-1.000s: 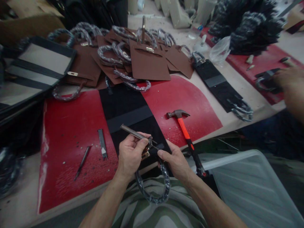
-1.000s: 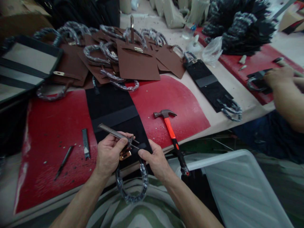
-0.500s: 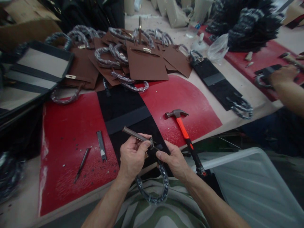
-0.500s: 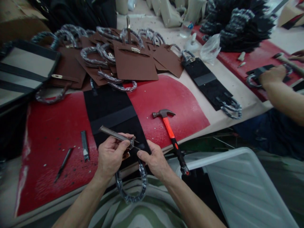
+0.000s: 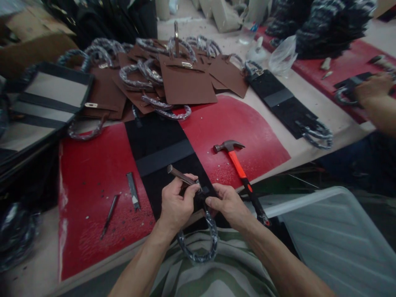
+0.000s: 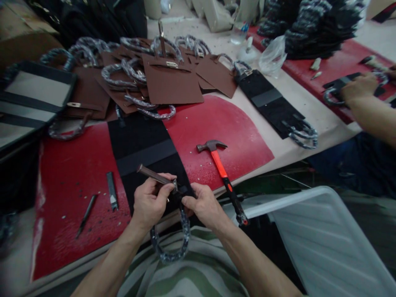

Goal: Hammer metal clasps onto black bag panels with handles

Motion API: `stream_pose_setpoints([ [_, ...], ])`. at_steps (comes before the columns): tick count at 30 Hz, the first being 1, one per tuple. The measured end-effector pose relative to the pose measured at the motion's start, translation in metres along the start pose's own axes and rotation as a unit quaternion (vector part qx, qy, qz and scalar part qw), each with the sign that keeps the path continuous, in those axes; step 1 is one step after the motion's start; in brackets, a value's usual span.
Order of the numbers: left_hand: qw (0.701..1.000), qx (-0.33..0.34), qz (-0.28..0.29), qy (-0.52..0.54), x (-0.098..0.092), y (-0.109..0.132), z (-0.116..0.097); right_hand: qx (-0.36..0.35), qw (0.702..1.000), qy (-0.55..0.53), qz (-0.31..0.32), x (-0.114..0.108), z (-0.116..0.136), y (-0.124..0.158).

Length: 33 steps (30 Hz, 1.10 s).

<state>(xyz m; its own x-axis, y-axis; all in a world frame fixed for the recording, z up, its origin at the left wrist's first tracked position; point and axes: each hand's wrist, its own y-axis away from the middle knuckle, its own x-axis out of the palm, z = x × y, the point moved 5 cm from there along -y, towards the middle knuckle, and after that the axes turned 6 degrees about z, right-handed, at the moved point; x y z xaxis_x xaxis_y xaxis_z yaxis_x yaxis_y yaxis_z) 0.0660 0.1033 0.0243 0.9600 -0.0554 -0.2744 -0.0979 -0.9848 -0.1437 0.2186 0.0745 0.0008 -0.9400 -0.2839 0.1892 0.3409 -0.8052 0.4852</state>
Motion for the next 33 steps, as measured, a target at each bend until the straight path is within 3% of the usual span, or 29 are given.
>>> stream_pose_setpoints([
  [5, 0.999, 0.021, 0.008, -0.029, 0.006, 0.002, 0.008, 0.04, 0.997, 0.061, -0.039, -0.007, -0.006, 0.011],
  [10, 0.992, 0.081, 0.01, -0.1, 0.01, 0.006, 0.004, -0.02, 0.989, 0.129, -0.075, -0.022, -0.008, 0.032],
  [13, 0.986, 0.108, 0.006, -0.124, 0.011, 0.008, 0.001, -0.07, 0.973, 0.152, -0.156, -0.047, -0.008, 0.046],
  [15, 0.98, 0.134, 0.003, -0.145, 0.012, 0.01, -0.001, -0.117, 0.937, 0.211, -0.252, -0.07, -0.003, 0.057],
  [18, 0.968, 0.177, 0.006, -0.176, 0.016, 0.013, -0.004, -0.186, 0.84, 0.359, -0.362, -0.097, 0.009, 0.07],
  [20, 0.961, 0.198, 0.014, -0.194, 0.02, 0.015, -0.004, -0.197, 0.789, 0.445, -0.376, -0.106, 0.012, 0.071],
  [22, 0.954, 0.214, 0.019, -0.208, 0.022, 0.017, -0.005, -0.168, 0.772, 0.496, -0.36, -0.111, 0.009, 0.067],
  [26, 0.946, 0.235, 0.018, -0.223, 0.025, 0.019, -0.006, -0.069, 0.81, 0.504, -0.293, -0.111, -0.001, 0.057],
  [29, 0.941, 0.246, 0.02, -0.233, 0.028, 0.02, -0.006, -0.038, 0.84, 0.479, -0.253, -0.104, 0.002, 0.053],
  [31, 0.94, 0.248, 0.019, -0.233, 0.029, 0.02, -0.007, -0.036, 0.908, 0.36, -0.209, -0.1, 0.006, 0.047],
  [33, 0.943, 0.244, 0.022, -0.226, 0.03, 0.019, -0.006, -0.016, 0.985, 0.124, -0.117, -0.091, 0.005, 0.037],
])
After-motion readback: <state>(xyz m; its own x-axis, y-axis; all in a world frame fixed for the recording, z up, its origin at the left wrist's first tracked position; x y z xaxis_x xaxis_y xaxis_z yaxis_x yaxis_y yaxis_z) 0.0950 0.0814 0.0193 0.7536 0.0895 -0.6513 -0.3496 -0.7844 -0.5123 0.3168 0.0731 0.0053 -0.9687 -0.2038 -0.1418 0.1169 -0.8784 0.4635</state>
